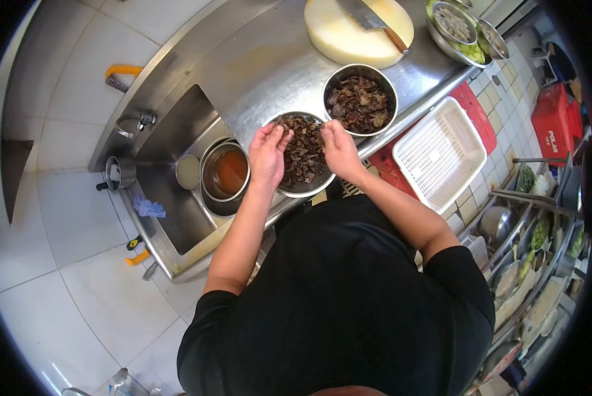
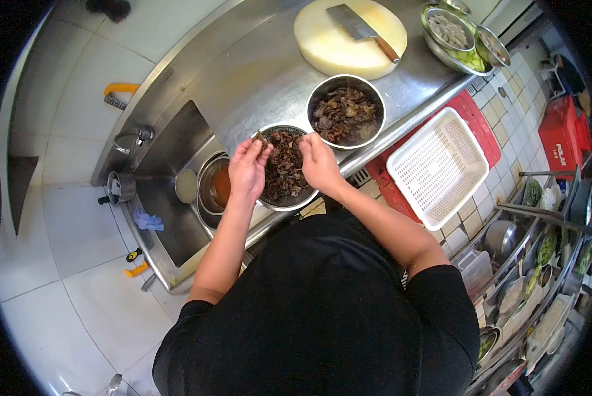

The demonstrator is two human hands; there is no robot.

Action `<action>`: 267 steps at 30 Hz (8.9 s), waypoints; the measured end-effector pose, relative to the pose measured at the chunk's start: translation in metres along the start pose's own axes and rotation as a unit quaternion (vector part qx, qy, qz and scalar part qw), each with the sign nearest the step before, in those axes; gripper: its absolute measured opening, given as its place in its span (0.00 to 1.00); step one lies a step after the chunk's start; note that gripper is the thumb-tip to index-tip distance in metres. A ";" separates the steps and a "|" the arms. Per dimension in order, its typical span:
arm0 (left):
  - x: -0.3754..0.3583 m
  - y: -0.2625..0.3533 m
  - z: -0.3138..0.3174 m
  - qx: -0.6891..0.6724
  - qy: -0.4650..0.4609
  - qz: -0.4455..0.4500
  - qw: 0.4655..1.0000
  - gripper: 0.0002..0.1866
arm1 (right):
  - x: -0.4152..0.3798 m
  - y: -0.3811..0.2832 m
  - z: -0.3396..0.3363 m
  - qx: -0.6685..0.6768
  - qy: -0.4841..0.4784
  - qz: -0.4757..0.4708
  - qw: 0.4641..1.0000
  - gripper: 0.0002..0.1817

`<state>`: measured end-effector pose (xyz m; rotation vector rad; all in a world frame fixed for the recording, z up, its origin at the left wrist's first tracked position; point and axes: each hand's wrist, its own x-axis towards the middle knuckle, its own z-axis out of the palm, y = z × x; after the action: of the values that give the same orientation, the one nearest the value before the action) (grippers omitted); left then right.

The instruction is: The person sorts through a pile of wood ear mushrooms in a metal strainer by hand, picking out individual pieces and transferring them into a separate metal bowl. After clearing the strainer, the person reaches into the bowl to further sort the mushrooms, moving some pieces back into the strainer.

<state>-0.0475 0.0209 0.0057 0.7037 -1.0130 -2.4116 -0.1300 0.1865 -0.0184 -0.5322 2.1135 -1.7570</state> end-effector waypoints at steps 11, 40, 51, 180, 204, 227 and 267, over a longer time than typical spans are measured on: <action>0.046 0.049 0.042 0.542 -0.135 0.046 0.828 0.17 | -0.022 0.003 0.008 -0.467 -0.268 -0.063 0.840 0.18; 0.002 0.004 -0.037 0.128 -0.086 -0.034 0.988 0.08 | 0.012 -0.062 0.015 -0.143 -0.088 -0.151 0.974 0.11; -0.005 0.006 -0.005 0.192 -0.036 -0.019 0.980 0.06 | 0.007 -0.054 0.016 -0.259 -0.041 -0.251 0.932 0.09; -0.011 0.013 -0.006 0.414 -0.106 0.035 0.903 0.10 | 0.008 -0.068 0.004 -0.158 0.004 -0.211 0.965 0.13; -0.041 0.032 0.036 0.505 -0.003 0.226 0.833 0.11 | 0.002 -0.086 0.002 -0.116 0.002 -0.217 0.969 0.08; -0.033 0.041 0.028 0.583 -0.082 0.160 0.792 0.10 | 0.015 -0.079 -0.008 -0.235 -0.079 -0.282 0.927 0.09; -0.010 -0.009 0.005 0.117 -0.065 -0.023 0.991 0.04 | 0.000 -0.006 0.006 0.292 0.011 0.232 0.928 0.07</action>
<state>-0.0439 0.0350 0.0045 0.6593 -1.3623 -2.4286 -0.1261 0.1801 -0.0131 0.1431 1.4396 -1.9536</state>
